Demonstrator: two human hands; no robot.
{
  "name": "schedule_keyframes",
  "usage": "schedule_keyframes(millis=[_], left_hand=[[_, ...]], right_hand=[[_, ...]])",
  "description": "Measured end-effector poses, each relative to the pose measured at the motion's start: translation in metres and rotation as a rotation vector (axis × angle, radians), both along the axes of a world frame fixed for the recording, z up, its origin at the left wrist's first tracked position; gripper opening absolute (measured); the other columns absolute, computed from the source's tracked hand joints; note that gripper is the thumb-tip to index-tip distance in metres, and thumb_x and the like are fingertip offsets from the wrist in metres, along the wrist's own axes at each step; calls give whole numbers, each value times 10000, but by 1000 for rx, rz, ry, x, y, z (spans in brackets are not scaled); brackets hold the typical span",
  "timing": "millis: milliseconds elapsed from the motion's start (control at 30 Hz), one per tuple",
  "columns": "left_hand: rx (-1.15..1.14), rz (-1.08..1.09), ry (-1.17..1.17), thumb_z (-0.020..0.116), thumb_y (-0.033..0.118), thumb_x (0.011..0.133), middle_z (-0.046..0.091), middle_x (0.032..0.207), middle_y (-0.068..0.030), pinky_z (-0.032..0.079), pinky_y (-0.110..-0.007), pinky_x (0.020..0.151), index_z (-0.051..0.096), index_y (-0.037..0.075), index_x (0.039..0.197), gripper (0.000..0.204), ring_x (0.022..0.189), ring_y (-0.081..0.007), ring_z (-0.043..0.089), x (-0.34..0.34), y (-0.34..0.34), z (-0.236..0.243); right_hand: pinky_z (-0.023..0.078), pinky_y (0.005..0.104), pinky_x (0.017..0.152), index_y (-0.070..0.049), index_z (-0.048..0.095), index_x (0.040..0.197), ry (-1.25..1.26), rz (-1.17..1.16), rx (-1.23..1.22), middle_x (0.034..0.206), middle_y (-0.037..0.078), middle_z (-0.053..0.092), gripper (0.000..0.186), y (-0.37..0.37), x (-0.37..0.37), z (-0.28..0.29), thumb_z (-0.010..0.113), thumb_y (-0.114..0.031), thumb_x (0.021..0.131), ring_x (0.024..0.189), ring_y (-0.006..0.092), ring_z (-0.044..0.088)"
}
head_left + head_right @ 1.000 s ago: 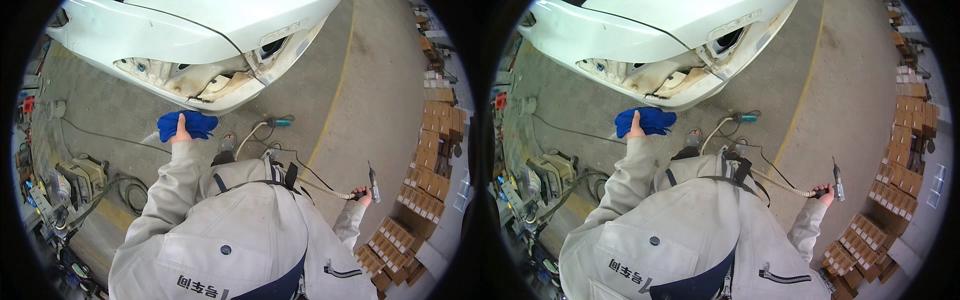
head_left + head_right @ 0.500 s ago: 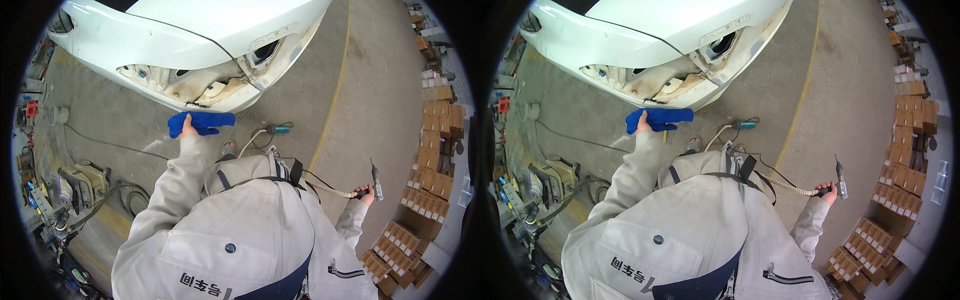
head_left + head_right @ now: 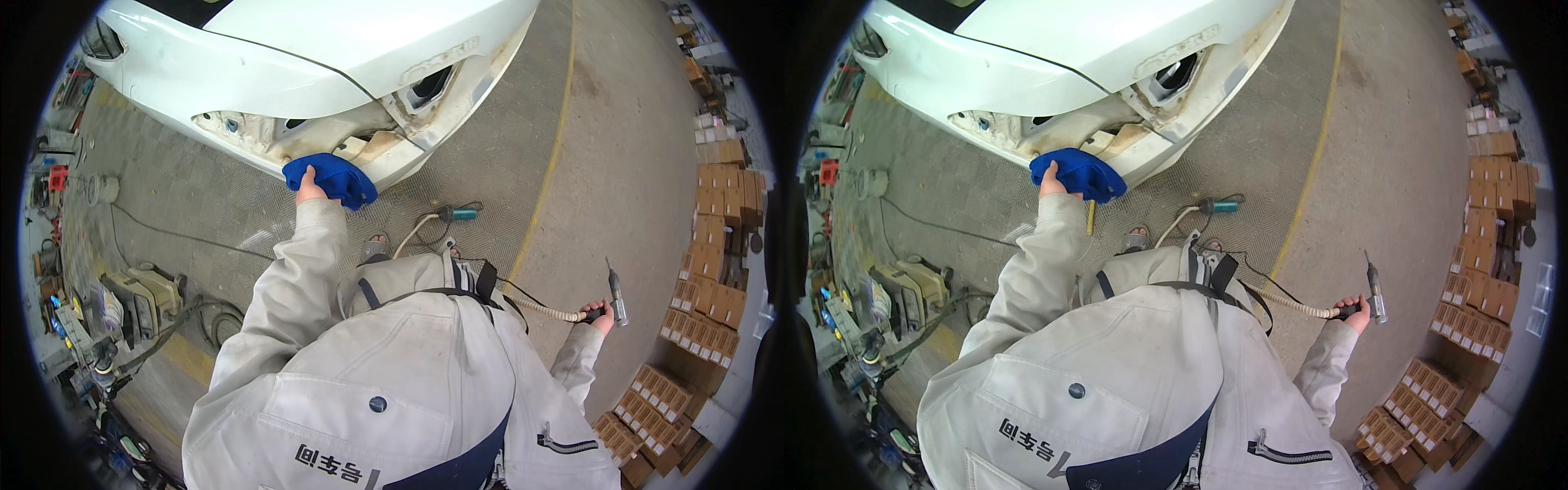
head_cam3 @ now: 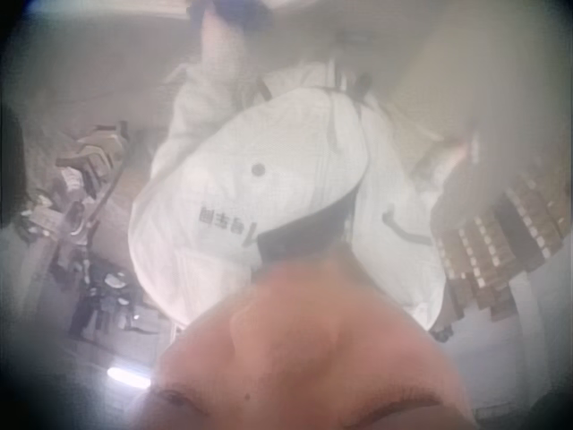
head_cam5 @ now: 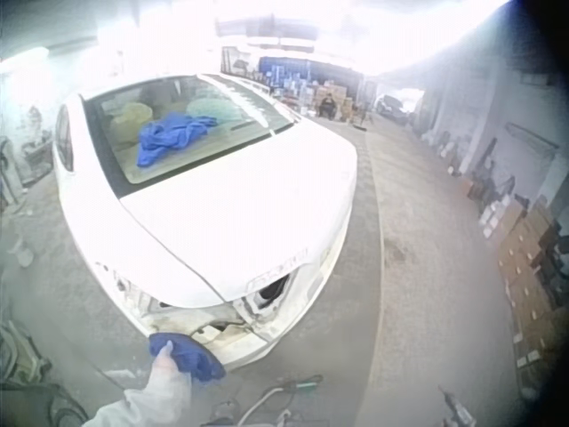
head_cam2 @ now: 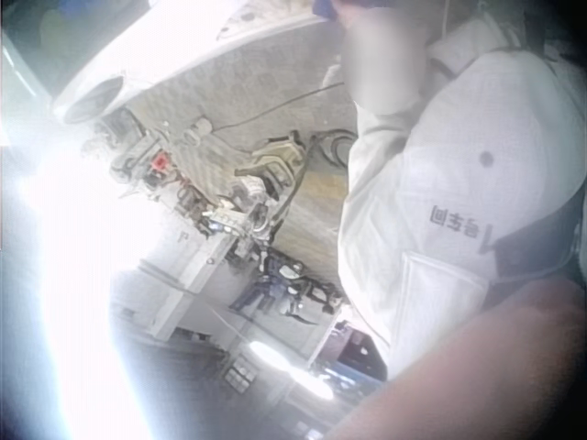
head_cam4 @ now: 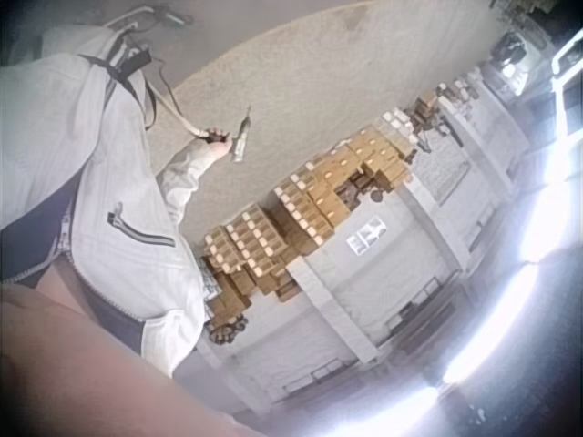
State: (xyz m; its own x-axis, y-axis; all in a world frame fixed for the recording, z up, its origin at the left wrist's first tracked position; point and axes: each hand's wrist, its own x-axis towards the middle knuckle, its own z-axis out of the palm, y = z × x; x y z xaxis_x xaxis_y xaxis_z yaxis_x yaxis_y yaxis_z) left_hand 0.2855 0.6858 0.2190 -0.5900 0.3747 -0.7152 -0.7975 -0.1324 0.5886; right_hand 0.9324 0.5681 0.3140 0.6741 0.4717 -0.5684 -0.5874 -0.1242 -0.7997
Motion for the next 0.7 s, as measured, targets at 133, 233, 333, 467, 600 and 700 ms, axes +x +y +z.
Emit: schedule_keyframes(millis=[133,233,333,467,600,700], left_hand=[[159,-136,-137,605,152,940,692,1152,-138,523,-511,1024,615,4,1147,255,1082,-331,658,-16,-3,-11],[432,-390,-143,508,-3,858,686,1066,-132,520,-493,1020,603,-9,1058,222,1029,-332,655,-42,-16,-38],[702,-635,-77,484,-67,841,680,1106,-154,519,-448,1027,592,-42,1111,292,1051,-325,654,-68,-15,-70],[118,-890,521,453,-155,853,648,1305,-216,507,-404,1068,496,-79,1386,540,1222,-327,631,-79,4,-77],[-95,-1199,859,468,-157,890,600,1409,-265,554,-366,1006,384,-42,1541,666,1200,-306,672,-89,5,-40],[-134,-1256,1167,672,-7,891,724,1116,-152,582,-316,824,598,39,1395,512,931,-203,721,-89,-3,-16]], right_hand=[[445,309,561,-131,499,909,-19,-6,10,751,-23,519,125,-1,-4,5,573,-209,974,640,138,521],[448,308,563,-134,500,912,-12,-34,8,757,-23,520,123,-6,-3,6,578,-208,972,640,138,520],[452,307,564,-139,515,930,-5,-41,0,759,-24,520,106,-9,-2,4,586,-207,969,641,136,521],[455,307,561,-145,535,962,15,-70,-12,758,-24,523,83,-10,1,1,595,-203,964,635,135,520],[456,308,562,-147,538,990,7,-54,-5,771,-24,529,81,-10,4,-1,594,-200,964,637,135,520],[458,312,570,-133,534,985,2,-32,-14,780,-27,526,74,-12,5,-2,567,-199,974,646,138,522]])
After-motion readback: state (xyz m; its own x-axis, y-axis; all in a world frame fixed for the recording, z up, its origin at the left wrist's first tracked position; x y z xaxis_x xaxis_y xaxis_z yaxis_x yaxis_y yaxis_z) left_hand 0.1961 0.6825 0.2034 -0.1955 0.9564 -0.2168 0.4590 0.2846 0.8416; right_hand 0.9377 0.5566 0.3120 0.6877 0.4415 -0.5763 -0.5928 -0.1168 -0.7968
